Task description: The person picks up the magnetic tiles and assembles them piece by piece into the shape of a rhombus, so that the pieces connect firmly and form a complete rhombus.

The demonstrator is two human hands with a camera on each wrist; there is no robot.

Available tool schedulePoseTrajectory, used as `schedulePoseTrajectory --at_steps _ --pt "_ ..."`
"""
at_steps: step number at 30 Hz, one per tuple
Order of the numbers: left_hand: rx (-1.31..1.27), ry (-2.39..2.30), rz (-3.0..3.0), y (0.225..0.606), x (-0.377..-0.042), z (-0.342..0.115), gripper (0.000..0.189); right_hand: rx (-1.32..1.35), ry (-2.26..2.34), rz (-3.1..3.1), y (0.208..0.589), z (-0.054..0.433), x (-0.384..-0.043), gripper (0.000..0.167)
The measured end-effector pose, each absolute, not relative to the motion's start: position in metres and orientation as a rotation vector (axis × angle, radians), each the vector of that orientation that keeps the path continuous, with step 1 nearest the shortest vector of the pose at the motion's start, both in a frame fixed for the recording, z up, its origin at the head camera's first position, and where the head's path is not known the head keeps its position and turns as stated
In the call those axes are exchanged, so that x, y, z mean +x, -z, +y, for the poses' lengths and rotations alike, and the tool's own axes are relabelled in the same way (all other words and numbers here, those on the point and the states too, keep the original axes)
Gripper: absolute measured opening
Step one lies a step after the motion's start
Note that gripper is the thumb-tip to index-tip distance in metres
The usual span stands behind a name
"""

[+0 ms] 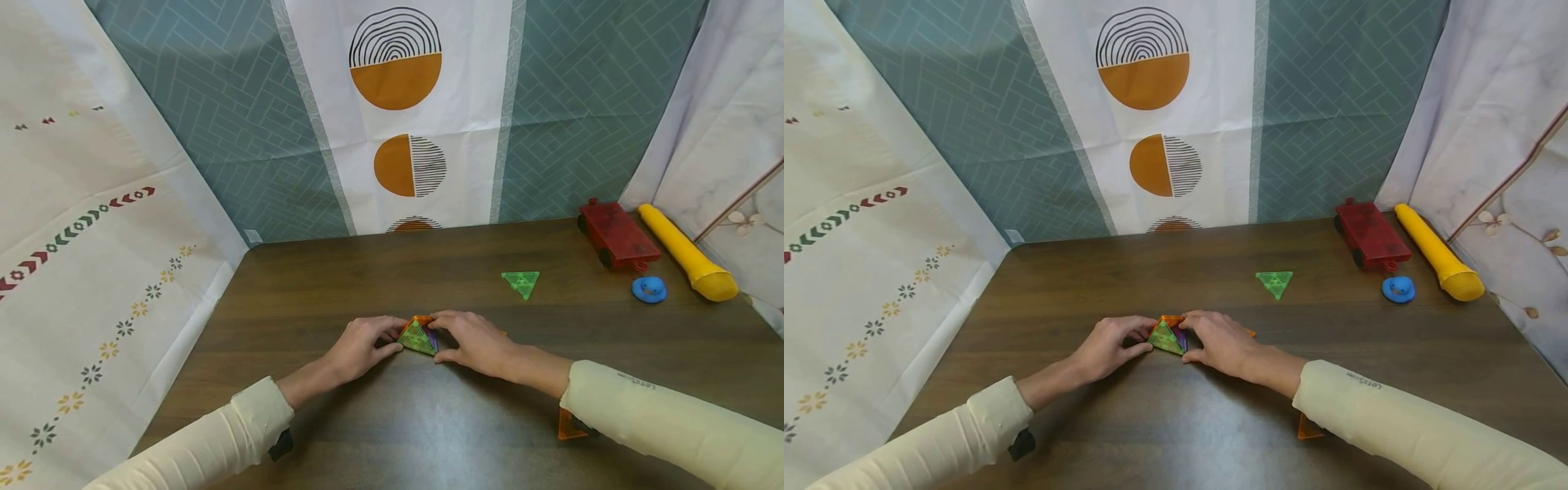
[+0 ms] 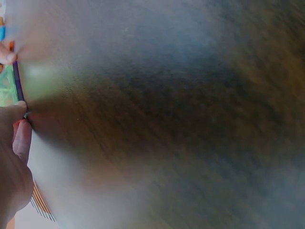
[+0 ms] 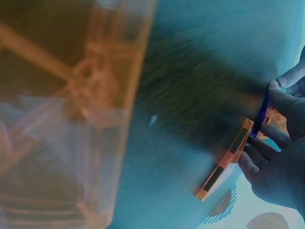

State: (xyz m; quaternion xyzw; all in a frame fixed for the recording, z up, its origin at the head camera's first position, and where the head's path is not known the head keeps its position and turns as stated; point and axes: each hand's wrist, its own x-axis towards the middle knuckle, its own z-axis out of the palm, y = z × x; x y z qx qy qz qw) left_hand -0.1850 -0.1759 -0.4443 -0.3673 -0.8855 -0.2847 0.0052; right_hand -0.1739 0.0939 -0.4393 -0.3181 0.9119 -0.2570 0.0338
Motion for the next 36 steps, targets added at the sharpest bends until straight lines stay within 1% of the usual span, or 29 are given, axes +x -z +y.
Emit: schedulePoseTrajectory --at_steps 16,25,30,36 --pt "-1.147 0.881 -2.764 0.445 -0.185 -0.175 0.04 -1.009 0.787 2.814 0.439 0.095 -0.173 0.059" --pt "-1.117 0.908 -2.785 0.444 -0.185 -0.179 0.039 -0.966 0.86 2.793 0.427 0.109 -0.178 0.06" --pt "-1.117 0.898 -2.776 0.439 -0.186 -0.185 0.04 -0.943 0.917 2.82 0.418 0.128 -0.18 0.066" --pt "-1.077 0.879 -2.768 0.424 -0.19 -0.19 0.055 -0.899 0.925 2.859 0.409 0.154 -0.181 0.079"
